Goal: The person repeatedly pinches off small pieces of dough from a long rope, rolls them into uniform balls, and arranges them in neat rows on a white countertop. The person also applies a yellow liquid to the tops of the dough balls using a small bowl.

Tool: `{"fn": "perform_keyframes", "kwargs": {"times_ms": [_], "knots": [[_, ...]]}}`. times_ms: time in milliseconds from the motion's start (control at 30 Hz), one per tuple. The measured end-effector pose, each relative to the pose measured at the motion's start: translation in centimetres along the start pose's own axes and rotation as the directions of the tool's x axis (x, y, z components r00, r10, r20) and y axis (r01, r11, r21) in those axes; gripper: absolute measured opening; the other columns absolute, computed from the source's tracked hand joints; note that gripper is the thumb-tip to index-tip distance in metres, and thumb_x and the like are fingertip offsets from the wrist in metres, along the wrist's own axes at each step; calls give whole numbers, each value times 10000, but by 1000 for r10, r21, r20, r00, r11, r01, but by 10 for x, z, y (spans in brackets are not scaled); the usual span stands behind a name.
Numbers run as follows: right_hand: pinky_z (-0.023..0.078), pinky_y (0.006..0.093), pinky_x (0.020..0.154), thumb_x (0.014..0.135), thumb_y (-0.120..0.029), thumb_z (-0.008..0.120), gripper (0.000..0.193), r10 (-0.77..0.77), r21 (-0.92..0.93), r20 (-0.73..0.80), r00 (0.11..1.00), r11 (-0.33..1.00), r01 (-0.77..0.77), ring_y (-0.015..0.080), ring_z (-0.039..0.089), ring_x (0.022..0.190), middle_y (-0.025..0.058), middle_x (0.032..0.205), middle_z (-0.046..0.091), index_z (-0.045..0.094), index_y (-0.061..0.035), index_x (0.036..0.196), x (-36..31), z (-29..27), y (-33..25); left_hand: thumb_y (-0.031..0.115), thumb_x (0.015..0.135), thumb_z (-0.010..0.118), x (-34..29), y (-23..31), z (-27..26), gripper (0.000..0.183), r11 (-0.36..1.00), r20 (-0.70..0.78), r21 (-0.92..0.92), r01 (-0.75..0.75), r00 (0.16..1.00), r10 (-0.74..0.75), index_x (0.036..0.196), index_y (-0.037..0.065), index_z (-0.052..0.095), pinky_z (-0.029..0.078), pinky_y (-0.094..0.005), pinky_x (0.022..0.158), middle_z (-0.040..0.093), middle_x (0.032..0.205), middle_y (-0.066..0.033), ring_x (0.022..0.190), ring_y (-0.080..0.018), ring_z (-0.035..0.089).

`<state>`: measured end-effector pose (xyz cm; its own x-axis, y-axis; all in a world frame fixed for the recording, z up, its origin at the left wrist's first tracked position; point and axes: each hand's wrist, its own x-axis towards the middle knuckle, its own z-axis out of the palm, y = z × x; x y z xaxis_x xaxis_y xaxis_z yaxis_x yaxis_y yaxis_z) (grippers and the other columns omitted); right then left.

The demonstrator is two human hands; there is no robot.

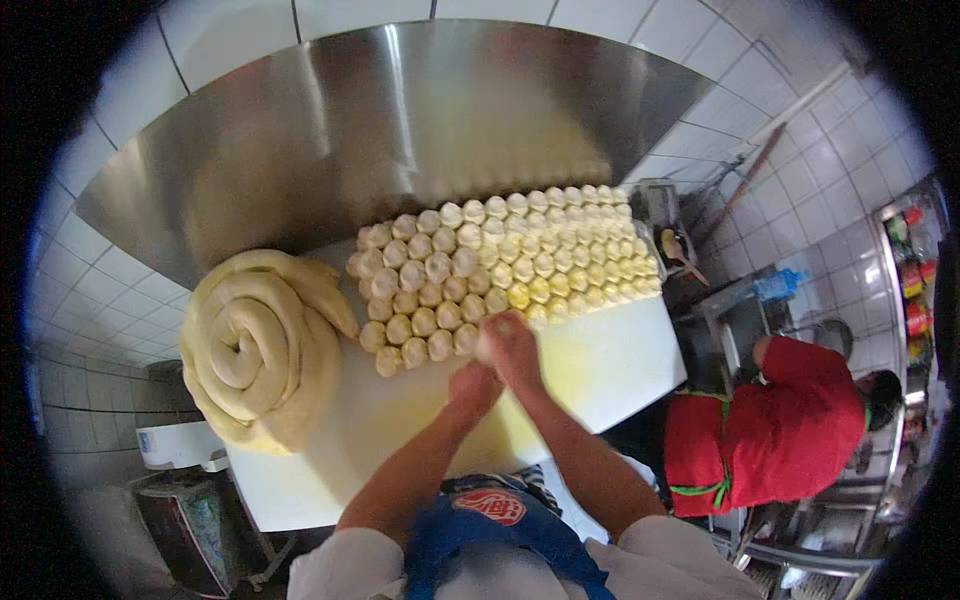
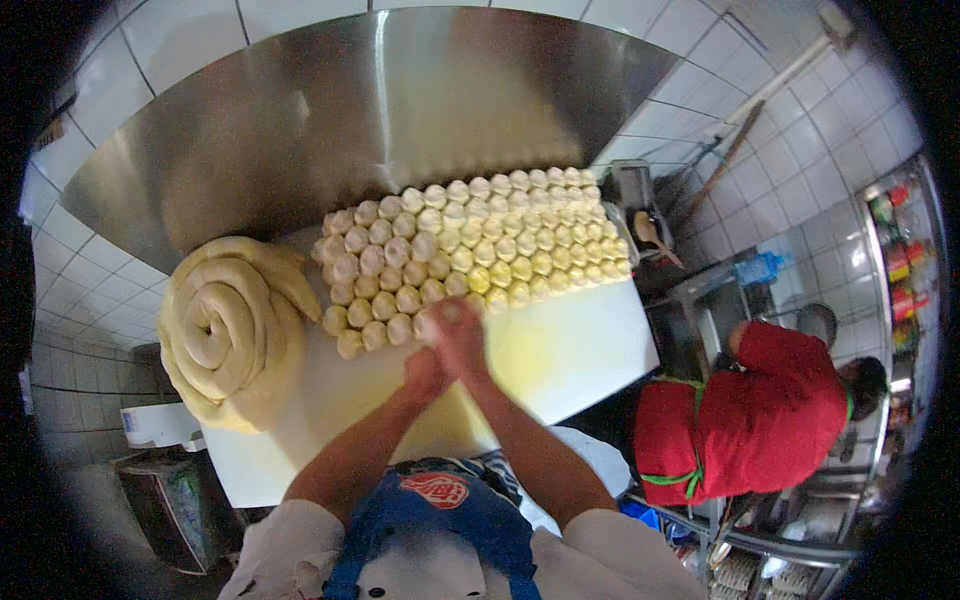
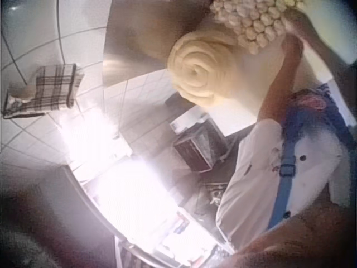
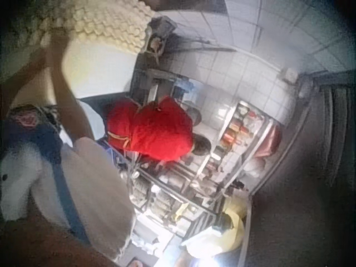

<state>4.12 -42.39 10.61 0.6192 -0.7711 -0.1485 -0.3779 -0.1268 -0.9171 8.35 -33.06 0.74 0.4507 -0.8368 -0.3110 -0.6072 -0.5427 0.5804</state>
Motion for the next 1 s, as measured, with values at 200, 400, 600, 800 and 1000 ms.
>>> {"fn": "perform_keyframes", "kwargs": {"times_ms": [200,400,600,800,1000], "knots": [[541,372,906,896,-156,717,520,68,406,4,998,911,-64,221,632,1050,157,1170,636,529,62,1329,147,6,70,235,829,670,8,-5,2,257,971,55,-174,164,986,-156,994,70,562,548,-543,791,706,960,-209,873,-434,695],[487,463,863,837,-267,802,420,-194,-321,-154,969,937,137,356,615,1023,205,1069,639,675,58,1071,194,46,80,315,818,710,14,-4,-10,370,964,67,-206,166,986,-155,1032,58,551,552,-524,793,704,960,-210,897,-423,695],[503,469,932,919,-422,726,615,-111,-413,102,988,899,144,404,627,1064,242,1116,636,550,25,1303,69,-1,37,420,772,810,-10,-6,-4,832,936,70,-332,114,993,-96,1410,60,415,557,-498,864,647,1193,-231,1059,-427,663],[532,484,879,972,-399,574,435,185,-342,128,974,931,-132,453,677,991,268,1032,709,716,-1,1078,-66,6,65,300,721,876,-75,-14,-8,1024,949,-105,-293,-115,991,88,1521,75,277,569,-504,847,610,1288,-219,1065,-433,668],[545,470,843,949,-263,580,328,-29,-314,-75,997,949,4,434,696,926,255,976,720,713,33,999,-79,-11,69,226,894,651,-74,23,-12,379,976,-190,-108,-189,968,166,1224,78,538,584,-507,776,694,1054,-177,909,-398,713]]}}
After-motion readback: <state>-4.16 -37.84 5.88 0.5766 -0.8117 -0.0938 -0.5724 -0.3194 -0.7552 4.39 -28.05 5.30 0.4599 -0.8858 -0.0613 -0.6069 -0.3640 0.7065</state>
